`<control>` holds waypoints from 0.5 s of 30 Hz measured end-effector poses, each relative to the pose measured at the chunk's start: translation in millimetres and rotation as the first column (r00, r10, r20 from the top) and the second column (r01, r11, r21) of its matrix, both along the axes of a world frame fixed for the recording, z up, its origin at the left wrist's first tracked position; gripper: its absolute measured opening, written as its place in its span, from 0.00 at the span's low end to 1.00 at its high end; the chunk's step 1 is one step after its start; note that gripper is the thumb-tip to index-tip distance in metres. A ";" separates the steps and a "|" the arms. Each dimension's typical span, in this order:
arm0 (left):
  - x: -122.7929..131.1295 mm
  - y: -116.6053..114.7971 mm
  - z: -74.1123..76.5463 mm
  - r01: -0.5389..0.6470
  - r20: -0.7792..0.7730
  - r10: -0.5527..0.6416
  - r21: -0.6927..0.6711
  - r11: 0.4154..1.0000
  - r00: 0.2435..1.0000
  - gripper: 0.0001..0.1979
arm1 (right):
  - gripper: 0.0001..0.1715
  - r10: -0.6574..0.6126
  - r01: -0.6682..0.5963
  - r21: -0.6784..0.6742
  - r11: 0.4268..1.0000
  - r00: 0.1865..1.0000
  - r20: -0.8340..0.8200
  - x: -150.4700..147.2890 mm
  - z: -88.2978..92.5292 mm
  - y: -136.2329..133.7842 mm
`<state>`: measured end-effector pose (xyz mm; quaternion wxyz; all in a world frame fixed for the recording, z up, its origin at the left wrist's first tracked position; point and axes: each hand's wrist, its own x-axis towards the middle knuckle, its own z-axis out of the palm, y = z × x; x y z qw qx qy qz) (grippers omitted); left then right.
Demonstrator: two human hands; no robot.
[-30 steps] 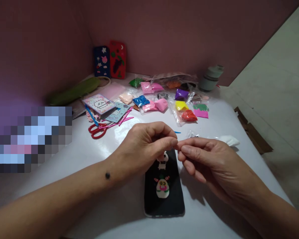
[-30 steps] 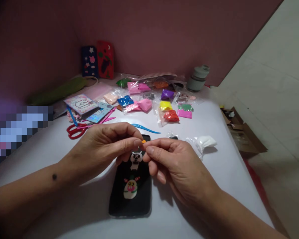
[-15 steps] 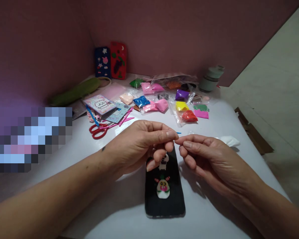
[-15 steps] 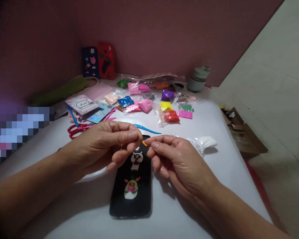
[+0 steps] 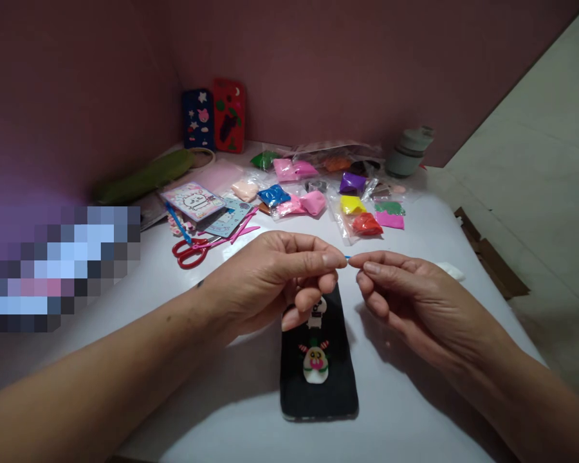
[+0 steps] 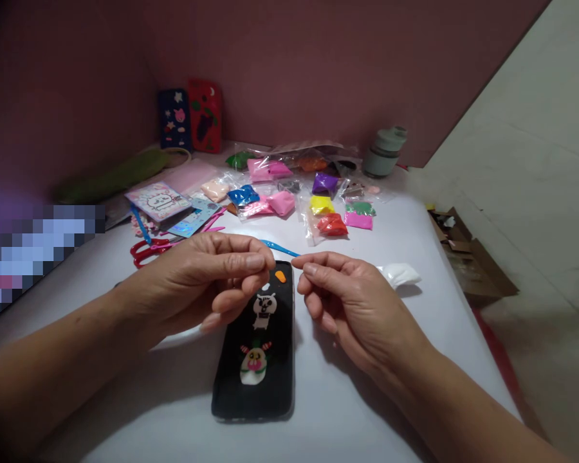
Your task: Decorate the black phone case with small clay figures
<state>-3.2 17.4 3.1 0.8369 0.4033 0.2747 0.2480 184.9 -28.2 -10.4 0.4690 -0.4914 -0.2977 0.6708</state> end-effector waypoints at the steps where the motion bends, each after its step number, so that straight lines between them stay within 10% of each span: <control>1: -0.1 0.3 -0.5 0.001 -0.006 -0.001 0.002 1.000 1.000 0.07 | 0.08 0.000 0.000 -0.002 1.000 1.000 0.002 0.3 -0.5 0.4; 15: 0.1 4.1 -5.9 -0.052 -0.063 0.057 0.081 0.995 0.996 0.09 | 0.08 0.002 -0.001 0.011 1.000 0.996 -0.085 -0.4 -1.6 0.8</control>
